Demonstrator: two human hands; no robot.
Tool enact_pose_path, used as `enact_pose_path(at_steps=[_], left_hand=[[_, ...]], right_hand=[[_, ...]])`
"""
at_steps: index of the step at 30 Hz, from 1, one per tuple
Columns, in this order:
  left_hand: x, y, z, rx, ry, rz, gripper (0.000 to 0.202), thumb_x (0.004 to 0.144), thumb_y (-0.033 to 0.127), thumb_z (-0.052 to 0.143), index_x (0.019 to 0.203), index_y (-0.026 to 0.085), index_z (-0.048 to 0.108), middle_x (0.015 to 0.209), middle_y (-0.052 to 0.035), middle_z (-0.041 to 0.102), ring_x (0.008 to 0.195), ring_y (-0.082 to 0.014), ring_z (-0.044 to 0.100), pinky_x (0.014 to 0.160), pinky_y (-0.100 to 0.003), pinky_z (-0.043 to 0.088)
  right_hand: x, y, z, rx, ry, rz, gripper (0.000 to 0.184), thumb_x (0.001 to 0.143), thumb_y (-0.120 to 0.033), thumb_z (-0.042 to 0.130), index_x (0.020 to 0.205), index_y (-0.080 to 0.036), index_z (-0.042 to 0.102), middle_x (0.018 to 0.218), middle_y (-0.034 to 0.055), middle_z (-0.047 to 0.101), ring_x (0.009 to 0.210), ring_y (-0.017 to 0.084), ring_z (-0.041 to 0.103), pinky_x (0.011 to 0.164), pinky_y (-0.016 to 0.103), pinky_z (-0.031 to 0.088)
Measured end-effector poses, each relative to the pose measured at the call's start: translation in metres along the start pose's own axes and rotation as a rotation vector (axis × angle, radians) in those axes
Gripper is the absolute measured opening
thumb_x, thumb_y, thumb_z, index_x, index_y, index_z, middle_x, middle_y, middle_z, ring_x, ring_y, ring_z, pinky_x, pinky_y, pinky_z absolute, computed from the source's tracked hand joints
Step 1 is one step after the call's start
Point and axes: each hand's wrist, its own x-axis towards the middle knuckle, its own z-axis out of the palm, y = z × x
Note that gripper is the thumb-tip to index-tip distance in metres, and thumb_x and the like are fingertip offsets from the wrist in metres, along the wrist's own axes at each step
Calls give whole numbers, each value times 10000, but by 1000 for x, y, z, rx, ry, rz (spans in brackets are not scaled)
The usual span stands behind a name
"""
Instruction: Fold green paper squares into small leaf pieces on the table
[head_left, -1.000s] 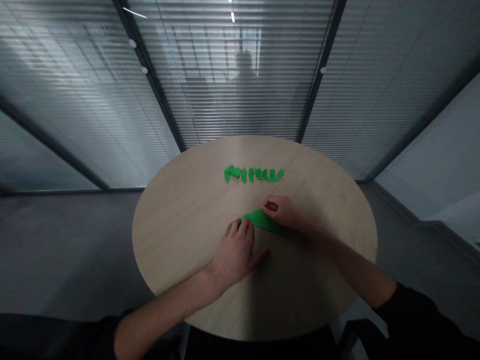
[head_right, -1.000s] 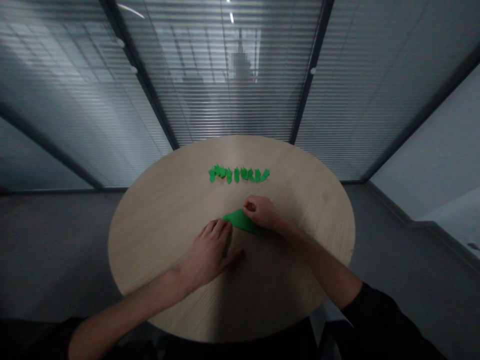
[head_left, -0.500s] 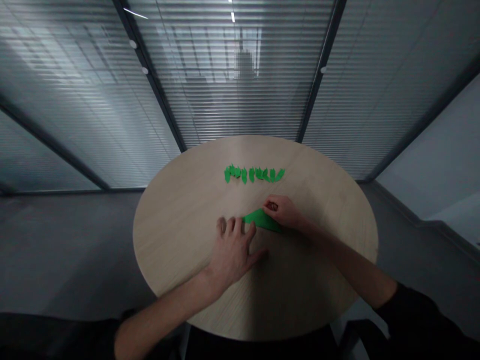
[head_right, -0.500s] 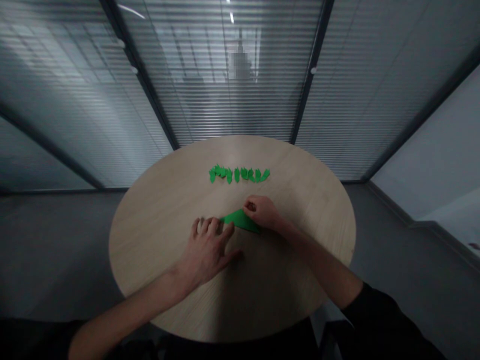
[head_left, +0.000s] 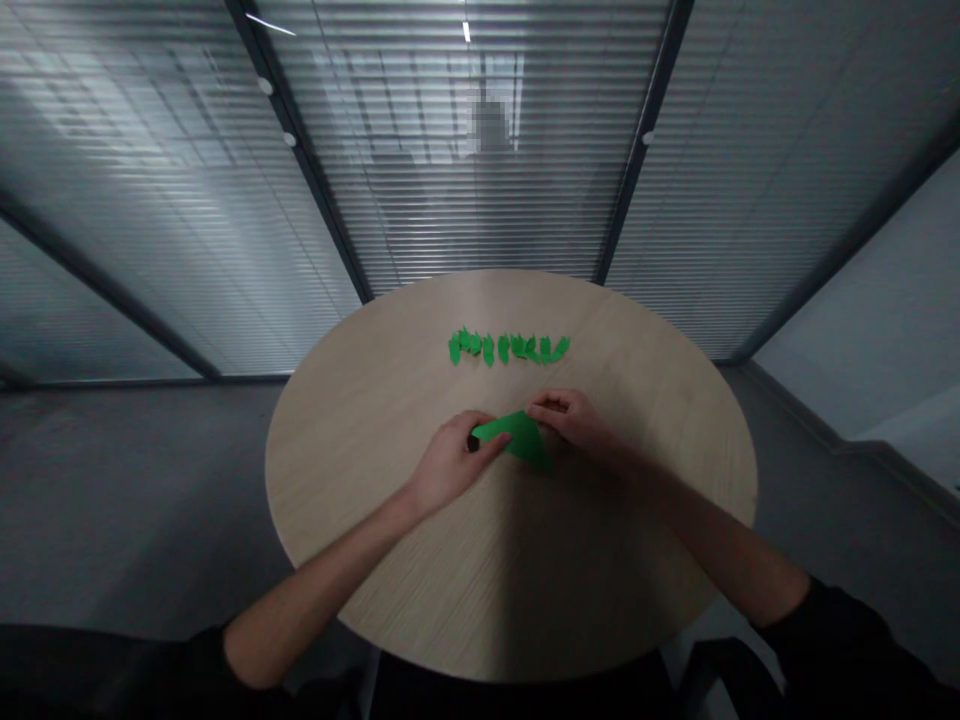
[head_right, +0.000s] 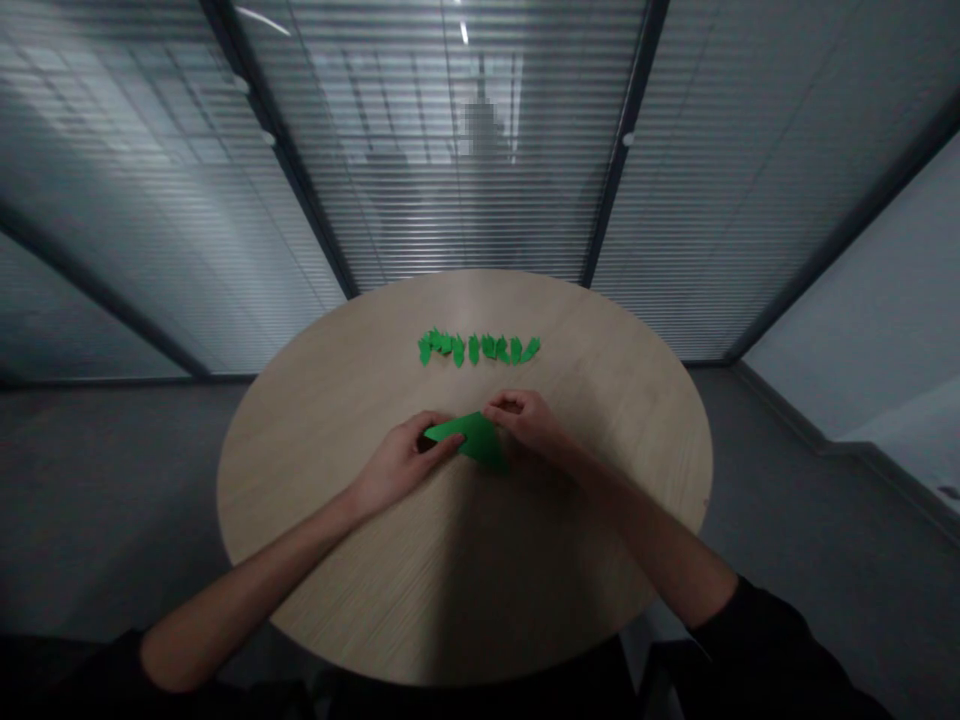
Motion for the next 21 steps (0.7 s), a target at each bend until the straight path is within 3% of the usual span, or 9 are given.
enact_pose_path(at_steps=[4, 7, 10, 15, 21], left_hand=[[5, -1, 2, -357, -39, -156, 327, 869, 497, 686, 821, 174, 704, 683, -8, 654, 589, -135, 522, 556, -256, 372], [7, 0, 6, -534, -23, -249, 340, 802, 505, 741, 752, 176, 671, 615, 5, 628, 527, -107, 478, 507, -236, 319], [7, 2, 9, -670, 16, -292, 339, 767, 486, 785, 746, 174, 654, 621, 4, 632, 539, -102, 504, 514, -231, 350], [7, 2, 11, -775, 67, -303, 346, 776, 459, 806, 719, 161, 640, 644, 0, 645, 545, -86, 527, 542, -225, 413], [7, -3, 15, -749, 81, -304, 347, 826, 469, 779, 761, 159, 638, 664, -4, 654, 562, -96, 560, 553, -231, 425]], right_hand=[[-7, -9, 0, 116, -19, 94, 263, 804, -459, 684, 779, -198, 679, 587, -25, 555, 521, 117, 452, 485, 249, 338], [-10, -15, -1, 199, -14, 157, 267, 784, -458, 704, 737, -204, 638, 518, -65, 445, 464, 96, 360, 438, 247, 269], [-12, -17, -3, 277, -36, 183, 277, 774, -460, 709, 728, -205, 610, 507, -83, 413, 438, 81, 328, 422, 246, 233], [-12, -15, -2, 341, -64, 181, 272, 770, -463, 694, 731, -210, 604, 504, -89, 417, 416, 76, 303, 419, 254, 210], [-13, -18, 1, 272, -43, 181, 246, 787, -446, 670, 759, -209, 611, 537, -69, 456, 435, 84, 334, 422, 248, 221]])
